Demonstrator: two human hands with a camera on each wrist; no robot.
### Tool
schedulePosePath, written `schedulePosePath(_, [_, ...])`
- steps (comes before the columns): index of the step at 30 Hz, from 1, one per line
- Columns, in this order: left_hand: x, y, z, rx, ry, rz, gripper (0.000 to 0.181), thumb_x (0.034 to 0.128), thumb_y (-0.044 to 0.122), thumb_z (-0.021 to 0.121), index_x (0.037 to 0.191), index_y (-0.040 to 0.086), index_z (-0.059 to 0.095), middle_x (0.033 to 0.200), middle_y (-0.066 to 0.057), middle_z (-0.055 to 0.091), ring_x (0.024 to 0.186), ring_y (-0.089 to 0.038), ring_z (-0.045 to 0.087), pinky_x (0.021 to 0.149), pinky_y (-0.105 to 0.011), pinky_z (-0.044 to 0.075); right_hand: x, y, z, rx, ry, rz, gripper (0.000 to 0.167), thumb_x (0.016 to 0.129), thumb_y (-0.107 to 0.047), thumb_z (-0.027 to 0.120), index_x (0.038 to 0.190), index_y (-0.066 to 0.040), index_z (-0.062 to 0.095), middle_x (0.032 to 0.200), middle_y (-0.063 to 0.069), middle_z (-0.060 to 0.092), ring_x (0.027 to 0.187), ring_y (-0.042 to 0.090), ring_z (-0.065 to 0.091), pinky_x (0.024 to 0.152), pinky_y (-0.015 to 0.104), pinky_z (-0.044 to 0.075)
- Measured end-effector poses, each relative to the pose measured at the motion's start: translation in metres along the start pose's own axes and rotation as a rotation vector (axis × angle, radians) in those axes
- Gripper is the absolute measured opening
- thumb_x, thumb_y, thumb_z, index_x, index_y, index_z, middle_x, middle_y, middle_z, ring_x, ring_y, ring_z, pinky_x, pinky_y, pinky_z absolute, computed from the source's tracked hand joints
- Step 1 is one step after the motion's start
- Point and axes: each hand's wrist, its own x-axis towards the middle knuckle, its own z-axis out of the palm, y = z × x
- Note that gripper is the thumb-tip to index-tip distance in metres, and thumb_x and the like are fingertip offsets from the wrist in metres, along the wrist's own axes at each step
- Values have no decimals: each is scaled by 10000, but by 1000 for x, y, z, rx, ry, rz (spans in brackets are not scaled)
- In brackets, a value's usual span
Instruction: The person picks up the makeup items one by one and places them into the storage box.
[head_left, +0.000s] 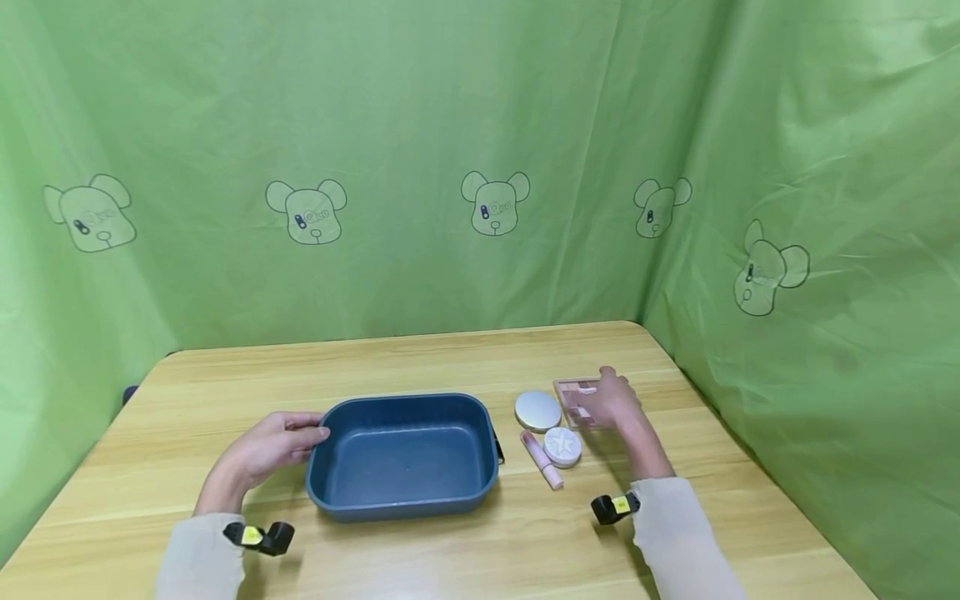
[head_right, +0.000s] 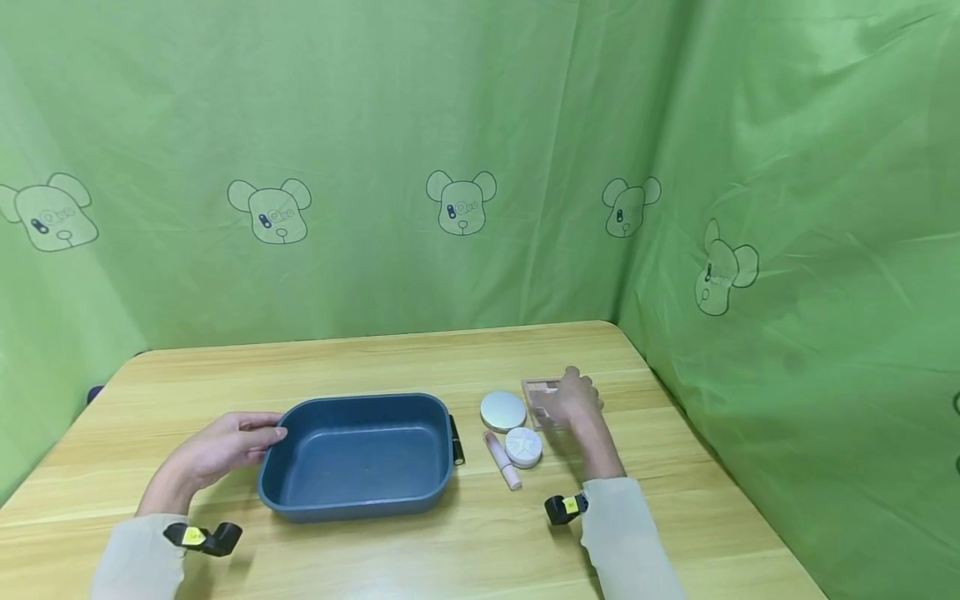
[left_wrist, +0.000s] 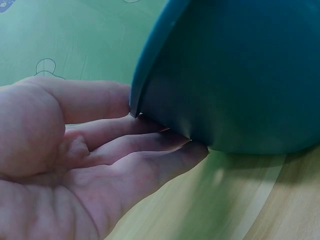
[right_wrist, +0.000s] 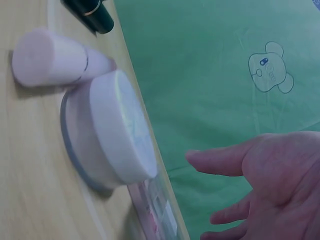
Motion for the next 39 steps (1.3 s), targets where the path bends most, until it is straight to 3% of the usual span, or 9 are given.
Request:
schedulePosePath(7, [0, -1, 0, -1, 5, 0, 574, 1025, 151, 573, 1421, -220, 385, 1412, -370, 518, 1280, -401, 592, 1047, -374, 561, 4, 6, 4, -98, -18, 28, 994, 898, -424, 666, 1509, 180, 167, 1447, 481, 329, 1324, 650, 359, 1127, 768, 279])
schedulePosePath(11, [-1, -2, 0, -1, 10, 3, 570, 1027, 150, 571, 1419, -220, 388, 1410, -371, 520, 1278, -391, 595, 1041, -361, 565, 4, 8, 6, -96, -43, 33, 1027, 908, -459, 658, 1511, 187, 136, 1458, 498, 290, 1340, 671, 310, 1129, 797, 238])
schedulePosePath(17, [-1, 0, 1, -3, 12, -2, 572, 1025, 146, 571, 1423, -220, 384, 1418, -372, 512, 1286, -398, 587, 1040, -355, 565, 3, 11, 9, -87, -55, 17, 1072, 873, -494, 704, 1492, 204, 176, 1434, 501, 316, 1317, 676, 328, 1103, 799, 282])
schedulePosePath(23, [-2, 2, 2, -2, 13, -8, 571, 1027, 148, 570, 1424, -218, 384, 1424, -372, 507, 1299, -424, 571, 1050, -374, 559, 3, 13, 12, -98, -58, 54, 1142, 845, -529, 731, 1482, 218, 147, 1419, 517, 302, 1321, 678, 313, 1112, 777, 301])
schedulePosePath(34, [0, 1, 1, 2, 17, -13, 574, 1029, 155, 569, 1429, -212, 384, 1428, -366, 508, 1306, -418, 567, 1056, -383, 554, 6, 15, 13, -82, -64, 81, 1137, 860, -479, 737, 1496, 207, 89, 1422, 521, 282, 1329, 672, 304, 1122, 761, 306])
schedulePosePath(39, [-1, 1, 1, -1, 14, -13, 577, 1031, 158, 569, 1434, -210, 379, 1440, -368, 494, 1323, -435, 547, 1071, -400, 542, 6, 14, 12, -111, -61, 69, 1094, 853, -478, 739, 1456, 240, 175, 1394, 495, 356, 1277, 647, 382, 1107, 735, 349])
